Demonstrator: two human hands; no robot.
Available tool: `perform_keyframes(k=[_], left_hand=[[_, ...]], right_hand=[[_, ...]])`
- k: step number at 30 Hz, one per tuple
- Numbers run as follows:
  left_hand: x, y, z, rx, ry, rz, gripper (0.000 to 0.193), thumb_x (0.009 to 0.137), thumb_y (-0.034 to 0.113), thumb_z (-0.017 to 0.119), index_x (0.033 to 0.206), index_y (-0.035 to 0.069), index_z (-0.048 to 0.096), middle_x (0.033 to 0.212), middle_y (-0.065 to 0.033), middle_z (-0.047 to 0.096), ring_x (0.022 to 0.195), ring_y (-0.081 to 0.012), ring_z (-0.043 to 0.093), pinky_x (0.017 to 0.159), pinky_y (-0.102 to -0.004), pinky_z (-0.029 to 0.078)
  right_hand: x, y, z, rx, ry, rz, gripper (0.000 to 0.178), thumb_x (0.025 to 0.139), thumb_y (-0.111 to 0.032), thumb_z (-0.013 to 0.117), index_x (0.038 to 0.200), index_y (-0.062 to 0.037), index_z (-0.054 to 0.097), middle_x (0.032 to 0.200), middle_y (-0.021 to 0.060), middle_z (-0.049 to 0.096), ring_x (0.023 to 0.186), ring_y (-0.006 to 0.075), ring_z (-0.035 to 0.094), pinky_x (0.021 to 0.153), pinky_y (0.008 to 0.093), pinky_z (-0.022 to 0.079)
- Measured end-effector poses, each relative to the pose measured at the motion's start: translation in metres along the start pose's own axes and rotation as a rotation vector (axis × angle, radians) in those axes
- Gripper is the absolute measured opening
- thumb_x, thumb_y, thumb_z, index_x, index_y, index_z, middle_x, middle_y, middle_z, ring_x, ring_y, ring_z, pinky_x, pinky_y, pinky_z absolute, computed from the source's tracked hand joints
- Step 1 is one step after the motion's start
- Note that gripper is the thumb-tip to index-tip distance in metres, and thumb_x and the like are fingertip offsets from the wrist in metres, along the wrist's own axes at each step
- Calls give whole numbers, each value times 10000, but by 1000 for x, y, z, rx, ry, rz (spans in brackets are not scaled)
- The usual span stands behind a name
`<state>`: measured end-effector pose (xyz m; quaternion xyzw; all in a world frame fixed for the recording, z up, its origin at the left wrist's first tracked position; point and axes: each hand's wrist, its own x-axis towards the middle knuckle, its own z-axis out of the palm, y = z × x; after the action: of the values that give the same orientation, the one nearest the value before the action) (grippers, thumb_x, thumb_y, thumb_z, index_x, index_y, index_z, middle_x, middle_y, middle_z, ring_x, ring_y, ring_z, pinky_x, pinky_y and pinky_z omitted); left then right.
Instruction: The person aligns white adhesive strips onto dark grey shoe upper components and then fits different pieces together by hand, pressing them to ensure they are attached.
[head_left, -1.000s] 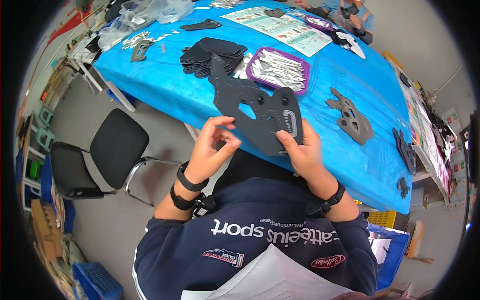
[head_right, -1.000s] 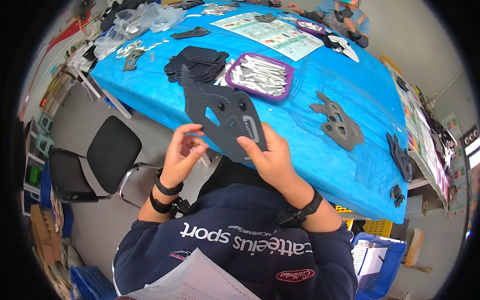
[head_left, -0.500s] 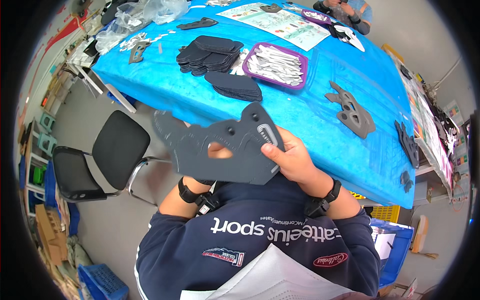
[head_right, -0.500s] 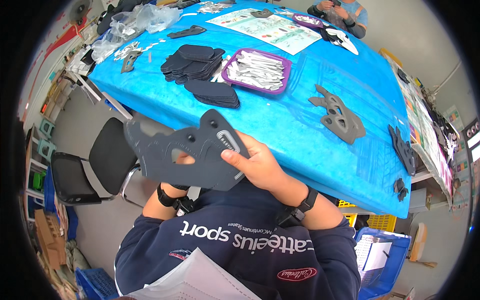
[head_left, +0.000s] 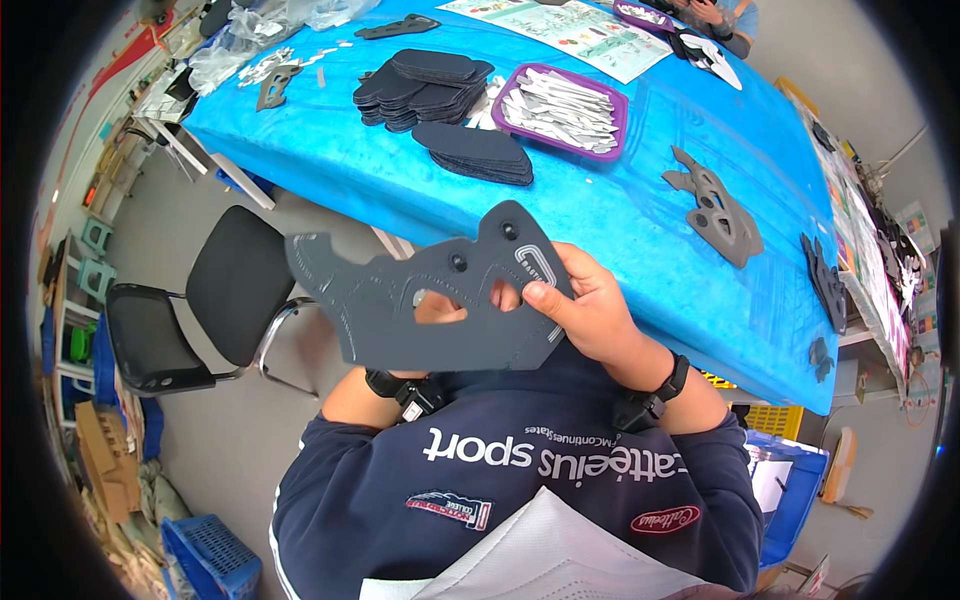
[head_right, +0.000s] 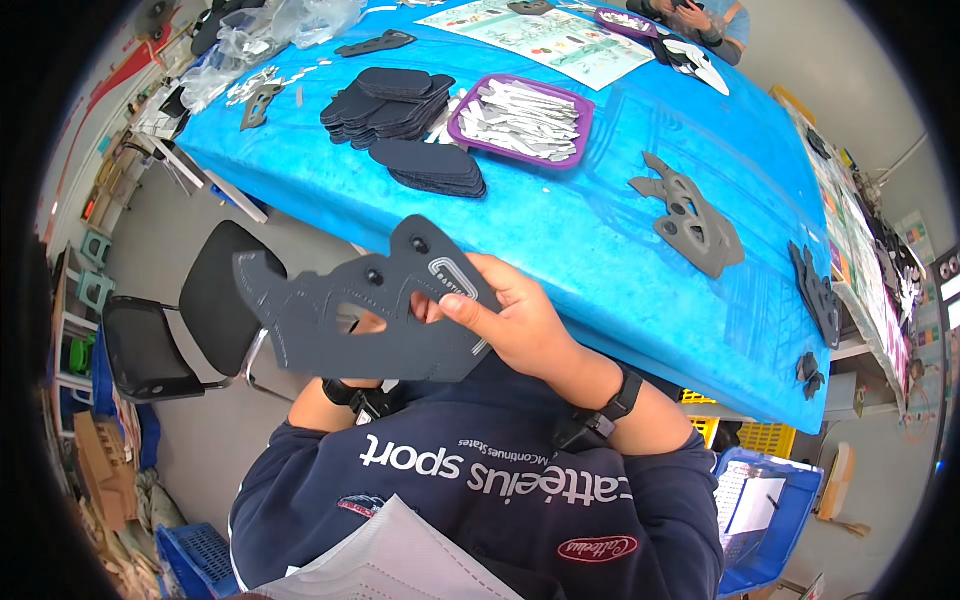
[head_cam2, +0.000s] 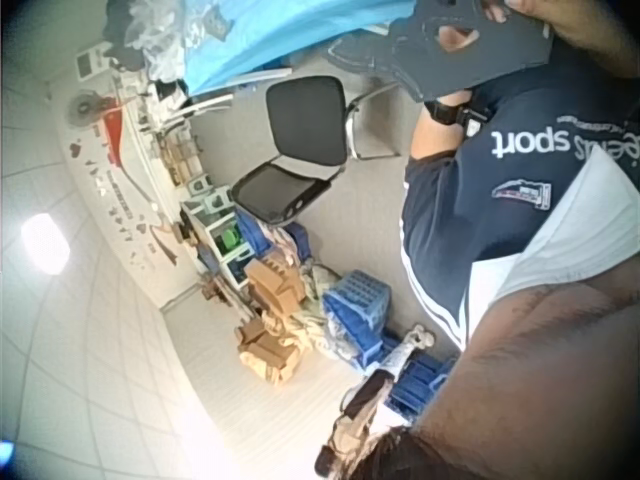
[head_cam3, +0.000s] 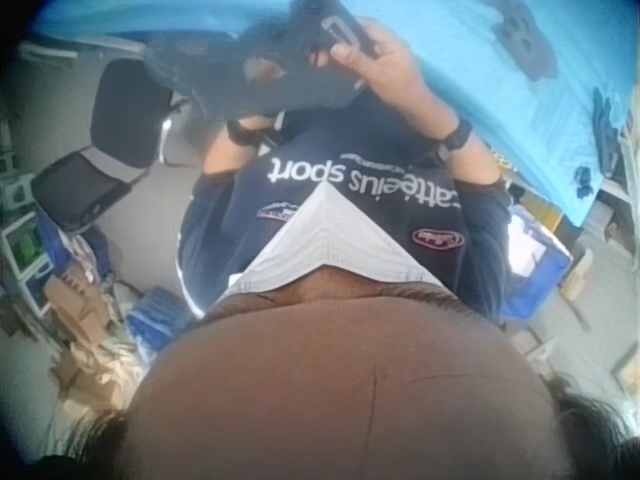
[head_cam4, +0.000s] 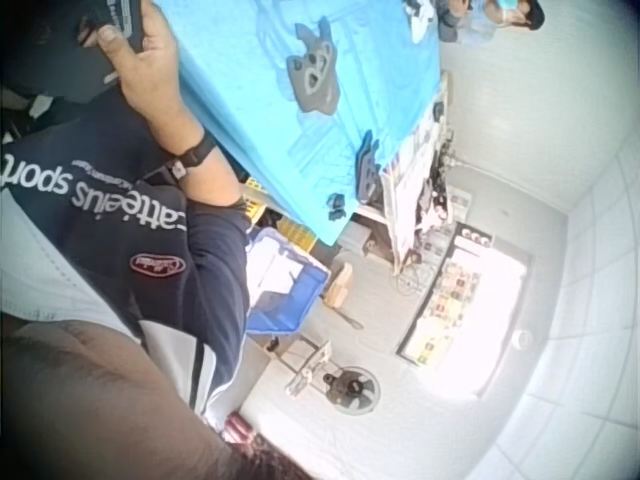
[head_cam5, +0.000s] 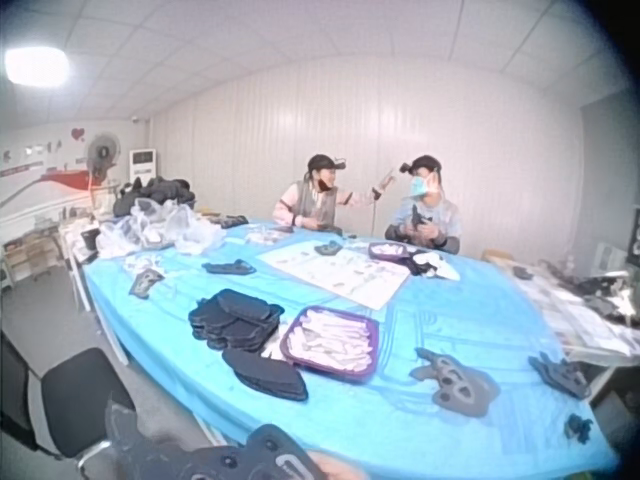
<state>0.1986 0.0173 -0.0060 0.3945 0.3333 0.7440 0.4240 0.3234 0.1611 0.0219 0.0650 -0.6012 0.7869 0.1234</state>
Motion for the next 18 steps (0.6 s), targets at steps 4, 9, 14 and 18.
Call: perform_keyframes(k=[4,9,14,18], left_hand=[[-6,16,4,912,16,22,76,804,101,658,790,51,602,769,-35,615,716,-123,577,654,-247,455],[2,-10,-7,295,67,180,66,891,97,585,916,40,561,782,-40,606,709,-135,587,660,-259,474],[4,-19,-9,443,187,136,121,939,139,554,926,39,487,774,-37,590,663,-100,577,617,-228,458],[-4,-6,7,785,213,7,198,900,140,611,774,32,502,648,-16,558,531,-74,512,516,-218,412]], right_hand=[[-1,3,1,-3,-53,21,296,931,-125,564,1183,14,492,1001,74,620,957,122,573,864,292,456],[6,-2,2,-582,268,-235,381,868,-227,653,1124,12,502,921,84,601,878,195,580,834,315,451],[4,-24,-8,-1132,73,-283,420,820,-400,664,969,-13,597,789,123,580,739,331,572,680,357,482],[0,-25,-9,-1086,62,-138,375,860,-422,597,840,-49,632,620,99,604,578,321,600,544,379,477]])
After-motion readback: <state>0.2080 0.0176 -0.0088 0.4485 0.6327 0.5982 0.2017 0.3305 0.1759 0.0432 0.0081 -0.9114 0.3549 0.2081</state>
